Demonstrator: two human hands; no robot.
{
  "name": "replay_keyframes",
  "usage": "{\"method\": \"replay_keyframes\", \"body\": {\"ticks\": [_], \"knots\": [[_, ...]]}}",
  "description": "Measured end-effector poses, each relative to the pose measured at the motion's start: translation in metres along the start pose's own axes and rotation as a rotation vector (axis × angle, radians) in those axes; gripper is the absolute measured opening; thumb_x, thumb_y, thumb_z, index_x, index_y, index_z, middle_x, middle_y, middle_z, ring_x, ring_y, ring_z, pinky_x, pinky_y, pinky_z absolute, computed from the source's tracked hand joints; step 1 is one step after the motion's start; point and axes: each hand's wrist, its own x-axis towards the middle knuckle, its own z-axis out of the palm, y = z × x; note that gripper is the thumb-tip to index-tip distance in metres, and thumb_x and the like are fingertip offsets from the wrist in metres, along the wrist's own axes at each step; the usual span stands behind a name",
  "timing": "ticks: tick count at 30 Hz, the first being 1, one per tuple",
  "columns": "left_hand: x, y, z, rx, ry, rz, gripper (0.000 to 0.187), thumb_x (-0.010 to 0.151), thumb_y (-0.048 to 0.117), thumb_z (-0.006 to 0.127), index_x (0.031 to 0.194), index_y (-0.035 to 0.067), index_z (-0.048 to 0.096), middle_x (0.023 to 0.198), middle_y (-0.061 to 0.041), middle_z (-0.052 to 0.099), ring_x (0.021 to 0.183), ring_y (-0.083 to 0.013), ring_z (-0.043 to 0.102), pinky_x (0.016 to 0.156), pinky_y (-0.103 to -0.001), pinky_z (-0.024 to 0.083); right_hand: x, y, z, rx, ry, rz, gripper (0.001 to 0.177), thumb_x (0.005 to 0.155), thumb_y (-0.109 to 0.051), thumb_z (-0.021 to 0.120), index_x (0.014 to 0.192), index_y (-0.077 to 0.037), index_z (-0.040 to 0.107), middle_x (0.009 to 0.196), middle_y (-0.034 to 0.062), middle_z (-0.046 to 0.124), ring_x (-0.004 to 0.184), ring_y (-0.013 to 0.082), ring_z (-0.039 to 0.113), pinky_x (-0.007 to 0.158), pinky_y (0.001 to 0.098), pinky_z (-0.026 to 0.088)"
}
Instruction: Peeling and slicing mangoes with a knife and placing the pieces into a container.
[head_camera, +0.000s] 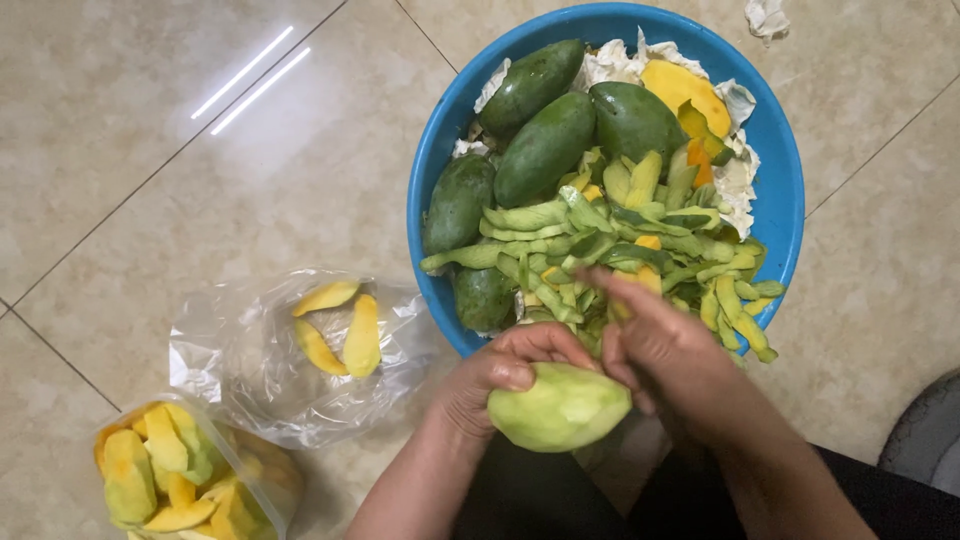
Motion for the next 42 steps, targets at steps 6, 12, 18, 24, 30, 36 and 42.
{"method": "replay_keyframes", "body": {"ticks": [6,12,18,24,30,36,42], "knots": [[-0.006,0.004,0.001,-0.210,-0.102,0.106,0.045,0.099,0.038,0.056,0.135,0.011,0.055,0.096,-0.038,0.067,0.063,-0.0361,0.069,0.042,-0.031,0.049,-0.007,0.042,-0.025,0.601,-0.032,-0.138,0.062,0.098,-0.019,0.059,0.158,-0.008,0.049,0.080,0.0139,0.063,0.058,0.0145,0.049,0.044,0.0242,0.034],[-0.017,0.017,0.030,-0.170,0.061,0.315,0.091,0.091,0.039,0.073,0.169,0.016,0.031,0.116,-0.019,0.066,0.089,-0.0316,0.071,0.060,-0.037,0.056,-0.010,0.038,-0.025,0.586,-0.037,-0.154,0.055,0.101,-0.027,0.057,0.145,0.006,0.058,0.065,0.0116,0.058,0.044,0.0116,0.040,0.037,0.0244,0.031],[-0.055,0.043,0.045,-0.103,0.272,0.424,0.076,0.091,0.027,0.059,0.163,0.031,0.035,0.117,-0.029,0.062,0.074,-0.0378,0.070,0.053,-0.037,0.060,-0.013,0.028,0.010,0.613,-0.279,-0.403,0.069,0.099,-0.018,0.062,0.164,-0.025,0.040,0.077,0.0119,0.058,0.056,0.0176,0.047,0.049,0.0262,0.042],[-0.070,0.045,0.031,-0.152,0.753,0.613,0.058,0.084,0.043,0.073,0.137,0.020,0.067,0.107,-0.009,0.072,0.084,-0.0236,0.071,0.052,-0.037,0.052,-0.013,0.003,0.092,0.510,-0.374,-0.258,0.081,0.095,-0.022,0.066,0.167,-0.011,0.030,0.068,0.0077,0.054,0.052,0.0112,0.040,0.039,0.0198,0.031],[-0.102,0.052,0.016,-0.292,0.803,0.645,0.050,0.086,0.032,0.071,0.136,0.035,0.062,0.121,-0.011,0.064,0.086,-0.0332,0.064,0.067,-0.043,0.054,0.004,0.006,0.121,0.317,-0.353,-0.089,0.067,0.097,-0.034,0.056,0.158,-0.006,0.047,0.060,0.0041,0.054,0.043,0.0107,0.040,0.036,0.0237,0.030],[-0.124,0.047,0.018,-0.465,0.834,0.673,0.046,0.090,0.038,0.070,0.123,0.008,0.062,0.109,-0.014,0.064,0.092,-0.0274,0.063,0.070,-0.043,0.056,0.010,0.029,0.162,-0.081,-0.477,-0.225,0.096,0.087,-0.021,0.073,0.169,-0.018,0.024,0.068,0.0019,0.056,0.050,0.0096,0.038,0.043,0.0249,0.025],[-0.136,0.053,0.016,-0.518,0.731,0.636,0.039,0.091,0.044,0.068,0.110,0.011,0.066,0.101,-0.007,0.067,0.086,-0.0232,0.064,0.076,-0.043,0.057,0.009,0.018,0.177,-0.397,-0.392,-0.341,0.094,0.082,-0.031,0.075,0.164,-0.016,0.030,0.160,-0.0032,0.048,0.070,0.0125,0.059,0.066,0.0253,0.051]]}}
